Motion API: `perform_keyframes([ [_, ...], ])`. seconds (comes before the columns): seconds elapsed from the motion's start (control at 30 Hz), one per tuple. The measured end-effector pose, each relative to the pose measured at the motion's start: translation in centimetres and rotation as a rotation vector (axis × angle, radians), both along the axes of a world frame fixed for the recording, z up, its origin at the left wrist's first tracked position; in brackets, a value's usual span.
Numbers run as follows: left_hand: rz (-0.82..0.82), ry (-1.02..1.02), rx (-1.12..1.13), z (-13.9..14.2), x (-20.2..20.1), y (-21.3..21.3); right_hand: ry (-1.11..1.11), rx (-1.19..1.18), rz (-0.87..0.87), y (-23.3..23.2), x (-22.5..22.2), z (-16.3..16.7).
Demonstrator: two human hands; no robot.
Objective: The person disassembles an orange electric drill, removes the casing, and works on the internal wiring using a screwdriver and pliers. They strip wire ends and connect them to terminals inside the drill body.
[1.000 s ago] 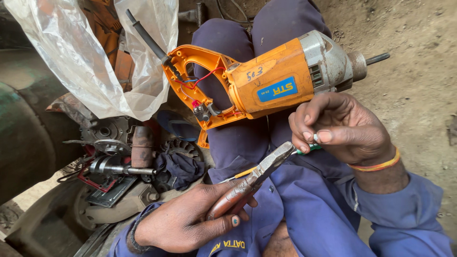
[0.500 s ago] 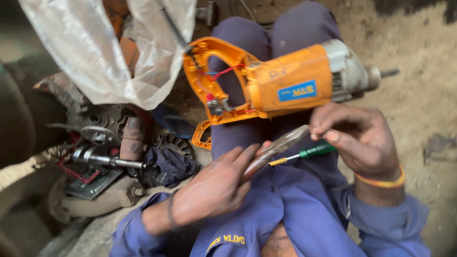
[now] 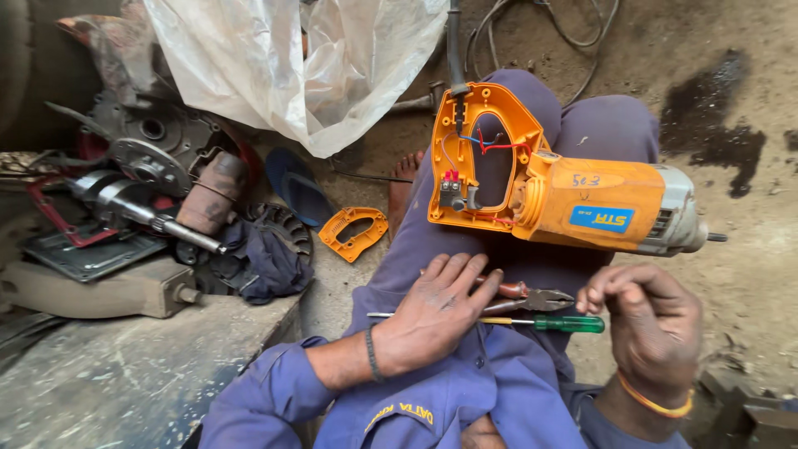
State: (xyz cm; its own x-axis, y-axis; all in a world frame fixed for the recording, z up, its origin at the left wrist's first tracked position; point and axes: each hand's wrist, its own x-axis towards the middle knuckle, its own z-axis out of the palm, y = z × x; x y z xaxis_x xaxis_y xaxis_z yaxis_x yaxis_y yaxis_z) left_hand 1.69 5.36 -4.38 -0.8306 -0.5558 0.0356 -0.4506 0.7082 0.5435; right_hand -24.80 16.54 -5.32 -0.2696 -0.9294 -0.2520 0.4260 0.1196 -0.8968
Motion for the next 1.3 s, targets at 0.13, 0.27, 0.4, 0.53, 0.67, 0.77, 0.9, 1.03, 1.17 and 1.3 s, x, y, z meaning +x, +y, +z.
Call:
perform_keyframes([
  [0.13,0.073,0.117,0.252,1.0,0.6,-1.4,0.089,0.066,0.004,-1.4,1.2,0.8],
  [0.27,0.273,0.329,0.305,2.4,0.7,-2.2,0.265,0.071,0.086,-2.5,2.2,1.7],
  [0.4,0.253,0.56,0.392,3.2,0.1,-1.5,0.29,0.07,0.156,-2.9,3.3,1.6],
  [0.53,0.18,0.637,0.423,3.3,-0.4,-0.6,0.093,0.007,0.246,-2.8,3.7,1.2],
  [0.67,0.144,0.646,0.363,3.1,-0.3,-0.5,0.051,0.029,0.303,-2.6,3.8,1.1],
  [0.77,0.148,0.643,0.358,3.0,-0.4,-0.7,0.109,0.064,0.321,-2.5,3.7,1.2],
  [0.9,0.246,0.628,0.346,3.0,-0.2,-1.1,0.178,0.088,0.256,-2.7,3.5,1.9],
  [1.03,0.49,0.61,0.285,2.6,0.1,-3.4,0.251,0.063,0.14,-2.9,3.1,2.9],
  [1.17,0.667,0.568,0.124,0.9,0.6,-7.9,0.489,0.043,-0.018,-3.0,3.1,3.5],
  [1.3,0.688,0.548,0.152,0.3,0.9,-10.0,0.634,-0.067,-0.07,-3.1,3.1,3.8],
])
